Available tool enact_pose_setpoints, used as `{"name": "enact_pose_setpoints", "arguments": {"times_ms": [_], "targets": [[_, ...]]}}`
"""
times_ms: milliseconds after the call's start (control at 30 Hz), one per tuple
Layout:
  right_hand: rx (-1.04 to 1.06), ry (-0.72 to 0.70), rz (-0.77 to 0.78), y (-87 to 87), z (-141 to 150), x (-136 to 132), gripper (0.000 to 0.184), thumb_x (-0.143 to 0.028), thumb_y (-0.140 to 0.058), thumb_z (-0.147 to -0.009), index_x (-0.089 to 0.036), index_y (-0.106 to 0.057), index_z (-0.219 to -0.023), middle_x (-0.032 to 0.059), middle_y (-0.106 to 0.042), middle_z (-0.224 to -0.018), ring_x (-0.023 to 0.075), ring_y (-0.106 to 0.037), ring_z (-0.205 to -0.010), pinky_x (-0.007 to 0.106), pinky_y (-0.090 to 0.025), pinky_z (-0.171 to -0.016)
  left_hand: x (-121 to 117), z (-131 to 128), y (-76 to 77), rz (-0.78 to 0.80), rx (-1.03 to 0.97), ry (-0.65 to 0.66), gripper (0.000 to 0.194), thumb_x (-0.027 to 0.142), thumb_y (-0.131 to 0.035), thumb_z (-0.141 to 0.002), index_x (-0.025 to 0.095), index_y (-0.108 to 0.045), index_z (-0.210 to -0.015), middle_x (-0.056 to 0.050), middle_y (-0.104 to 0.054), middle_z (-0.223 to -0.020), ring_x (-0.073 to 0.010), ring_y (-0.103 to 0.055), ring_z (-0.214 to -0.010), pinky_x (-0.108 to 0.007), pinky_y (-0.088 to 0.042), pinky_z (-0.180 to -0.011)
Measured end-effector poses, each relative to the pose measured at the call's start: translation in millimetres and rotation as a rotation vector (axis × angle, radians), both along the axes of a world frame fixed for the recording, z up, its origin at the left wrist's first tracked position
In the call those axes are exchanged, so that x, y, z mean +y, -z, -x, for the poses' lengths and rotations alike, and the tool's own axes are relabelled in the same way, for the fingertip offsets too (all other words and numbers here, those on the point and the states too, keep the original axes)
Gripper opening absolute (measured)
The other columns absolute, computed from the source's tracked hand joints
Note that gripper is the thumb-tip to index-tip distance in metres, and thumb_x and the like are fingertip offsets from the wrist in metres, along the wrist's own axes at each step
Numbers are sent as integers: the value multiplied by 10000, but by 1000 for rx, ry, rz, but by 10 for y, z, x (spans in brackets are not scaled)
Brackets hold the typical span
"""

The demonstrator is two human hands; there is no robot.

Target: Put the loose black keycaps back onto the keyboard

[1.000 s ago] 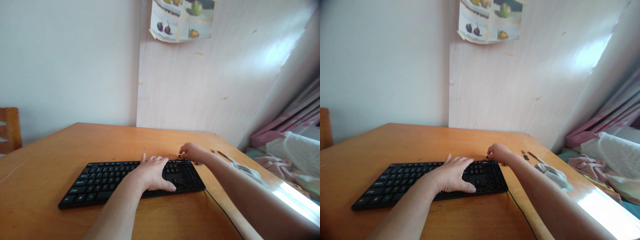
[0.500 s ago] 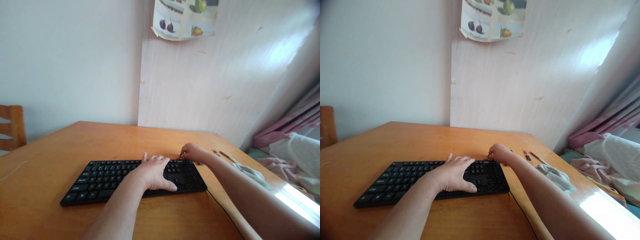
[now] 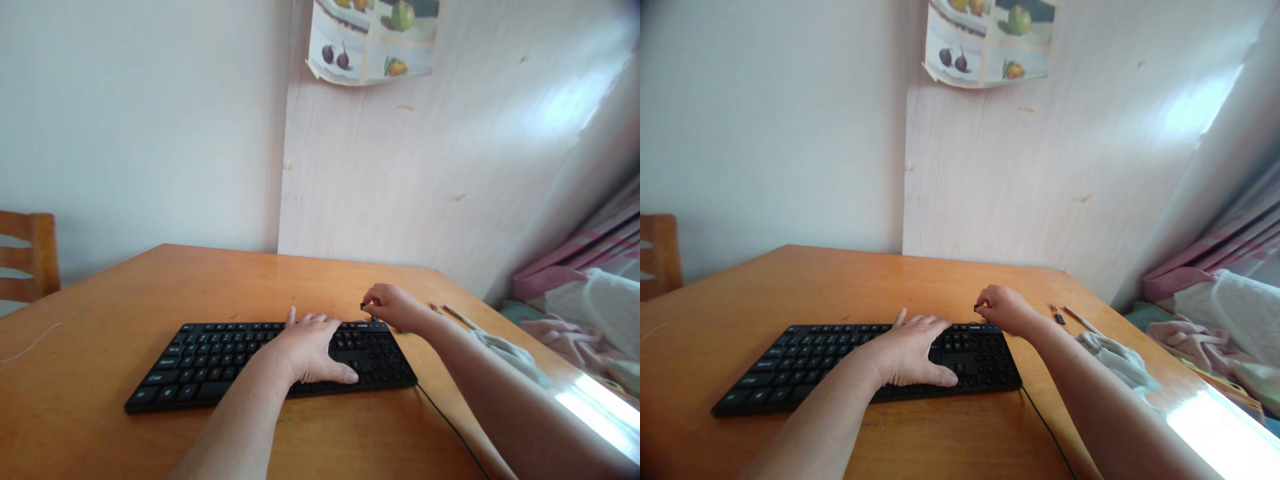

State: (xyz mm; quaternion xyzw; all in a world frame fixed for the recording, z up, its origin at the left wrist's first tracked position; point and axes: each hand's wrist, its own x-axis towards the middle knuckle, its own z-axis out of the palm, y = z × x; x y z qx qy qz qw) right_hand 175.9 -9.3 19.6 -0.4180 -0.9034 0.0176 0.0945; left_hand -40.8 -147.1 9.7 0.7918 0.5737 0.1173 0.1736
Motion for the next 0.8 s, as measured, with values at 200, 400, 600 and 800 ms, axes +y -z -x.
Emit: {"name": "enact_pose_setpoints", "arguments": {"times_ms": [200, 400, 600, 800], "targets": [[235, -111, -77, -118, -11, -446, 185, -316, -573, -876, -205, -708, -935, 26, -630, -812, 133, -588, -726, 248, -425, -670, 17, -23, 4, -82, -64, -40, 708, 652, -561, -757, 243, -543, -1335, -143, -548, -1385, -373, -433, -1307, -635, -73, -1125], [510, -163, -169, 15, 33, -714, 179, -310, -556, -899, -219, -686, -982, 11, -576, -785, 118, -562, -663, 241, -419, -612, 126, -96, -12, -121, -617, -79, 438, 479, -406, -935, 211, -655, -1176, -92, -667, -1223, -251, -576, -1161, -396, -389, -1036], [576, -247, -260, 86, 61, -833, 162, -287, -545, -921, -216, -666, -1001, 16, -563, -769, 119, -544, -653, 247, -427, -610, 102, -207, -62, 81, -1123, -31, 357, 380, -543, -897, 145, -680, -1128, -78, -718, -1046, -209, -625, -1032, -353, -438, -966], [611, -280, -280, 142, 64, -858, 140, -262, -541, -925, -213, -654, -992, 29, -587, -796, 130, -573, -688, 252, -452, -620, 47, -274, -116, 172, -1278, -60, 272, 295, -709, -782, 134, -728, -1001, -73, -734, -947, -193, -636, -946, -330, -450, -924]]}}
